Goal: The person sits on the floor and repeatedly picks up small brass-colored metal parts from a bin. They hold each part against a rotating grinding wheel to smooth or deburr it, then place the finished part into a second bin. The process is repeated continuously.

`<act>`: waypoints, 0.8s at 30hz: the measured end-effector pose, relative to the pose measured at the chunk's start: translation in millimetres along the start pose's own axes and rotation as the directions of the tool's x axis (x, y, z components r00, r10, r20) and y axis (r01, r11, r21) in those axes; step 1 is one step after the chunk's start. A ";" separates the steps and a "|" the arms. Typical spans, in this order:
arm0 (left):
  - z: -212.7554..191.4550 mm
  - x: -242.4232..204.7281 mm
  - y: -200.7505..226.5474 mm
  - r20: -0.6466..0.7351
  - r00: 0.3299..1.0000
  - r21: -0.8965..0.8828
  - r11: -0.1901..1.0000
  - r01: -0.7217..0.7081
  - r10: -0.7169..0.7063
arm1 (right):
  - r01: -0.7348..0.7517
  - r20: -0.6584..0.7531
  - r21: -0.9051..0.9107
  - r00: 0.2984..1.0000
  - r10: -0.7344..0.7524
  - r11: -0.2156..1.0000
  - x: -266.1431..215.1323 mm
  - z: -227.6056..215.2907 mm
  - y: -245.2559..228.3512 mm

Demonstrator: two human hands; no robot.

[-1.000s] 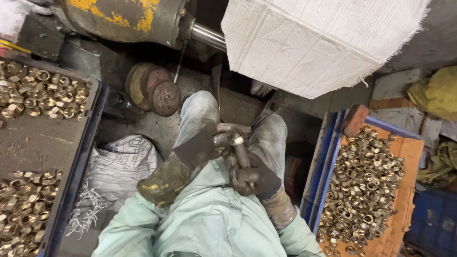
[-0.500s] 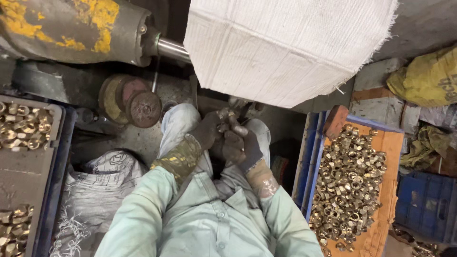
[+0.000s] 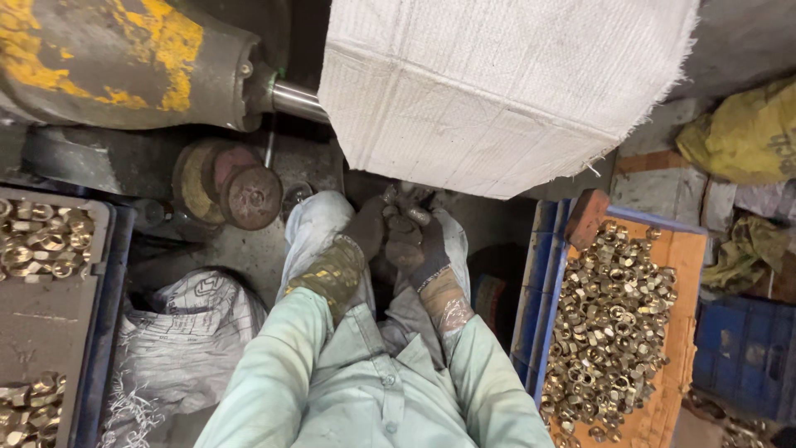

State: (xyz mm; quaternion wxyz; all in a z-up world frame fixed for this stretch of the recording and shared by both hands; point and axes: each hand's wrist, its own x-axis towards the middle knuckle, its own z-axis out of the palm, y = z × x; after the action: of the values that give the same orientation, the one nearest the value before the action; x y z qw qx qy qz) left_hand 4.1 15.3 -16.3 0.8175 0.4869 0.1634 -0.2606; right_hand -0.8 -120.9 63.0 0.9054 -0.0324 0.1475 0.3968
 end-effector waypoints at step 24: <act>-10.4 -231.4 119.0 0.485 0.856 -0.070 0.984 -0.167 0.180 | 0.467 0.494 -0.833 0.869 0.018 0.296 -117.9 41.0 89.4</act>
State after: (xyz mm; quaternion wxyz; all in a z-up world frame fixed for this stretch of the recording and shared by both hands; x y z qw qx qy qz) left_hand -114.0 132.6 184.0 0.8583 0.4075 -0.0901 -0.2987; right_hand -131.6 -136.2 141.9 0.7733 -0.4838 -0.3091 0.2692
